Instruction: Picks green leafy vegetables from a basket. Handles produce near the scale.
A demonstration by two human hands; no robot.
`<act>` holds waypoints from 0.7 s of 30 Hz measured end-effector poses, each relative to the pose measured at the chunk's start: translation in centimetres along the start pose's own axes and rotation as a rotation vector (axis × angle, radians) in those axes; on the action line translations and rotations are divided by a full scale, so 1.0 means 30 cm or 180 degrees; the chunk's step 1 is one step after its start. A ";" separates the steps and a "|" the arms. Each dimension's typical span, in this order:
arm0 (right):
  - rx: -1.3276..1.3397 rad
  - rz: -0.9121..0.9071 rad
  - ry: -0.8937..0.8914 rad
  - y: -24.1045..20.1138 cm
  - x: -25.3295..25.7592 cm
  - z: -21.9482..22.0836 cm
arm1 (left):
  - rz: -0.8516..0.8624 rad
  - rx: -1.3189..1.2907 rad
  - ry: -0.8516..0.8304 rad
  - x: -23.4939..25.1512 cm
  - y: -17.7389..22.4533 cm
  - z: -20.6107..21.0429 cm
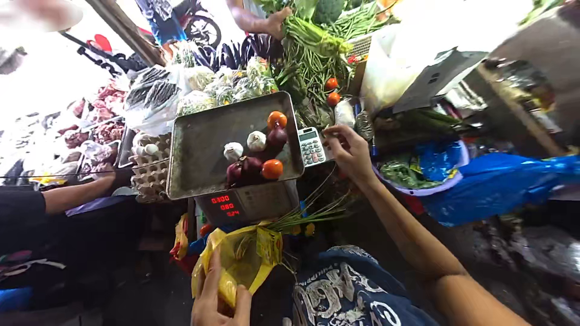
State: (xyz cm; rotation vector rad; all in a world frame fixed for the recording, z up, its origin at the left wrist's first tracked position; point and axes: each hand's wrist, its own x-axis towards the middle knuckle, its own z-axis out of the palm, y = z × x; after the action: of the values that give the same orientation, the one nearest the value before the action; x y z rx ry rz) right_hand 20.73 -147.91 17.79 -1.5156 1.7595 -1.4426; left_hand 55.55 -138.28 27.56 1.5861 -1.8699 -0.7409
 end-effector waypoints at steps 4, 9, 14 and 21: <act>-0.1149 0.0707 -0.0461 0.430 0.127 0.108 | 0.0072 0.0076 0.0074 -0.032 0.037 0.007; -0.1961 0.0075 -0.0536 0.548 0.137 0.198 | 0.0274 0.0048 0.0062 -0.090 0.024 0.000; -0.1951 0.0065 -0.0508 0.499 0.119 0.200 | 0.0198 -0.0332 -0.0079 -0.136 -0.031 -0.015; -0.2178 -0.0551 -0.0819 0.486 -0.016 0.370 | 0.0110 -0.0272 0.0060 -0.138 -0.065 -0.005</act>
State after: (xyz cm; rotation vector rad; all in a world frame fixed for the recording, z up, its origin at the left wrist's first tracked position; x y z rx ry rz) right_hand 23.02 -154.08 0.68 -2.1137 2.1038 -0.6699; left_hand 57.52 -134.48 25.94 1.4989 -1.8232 -0.7776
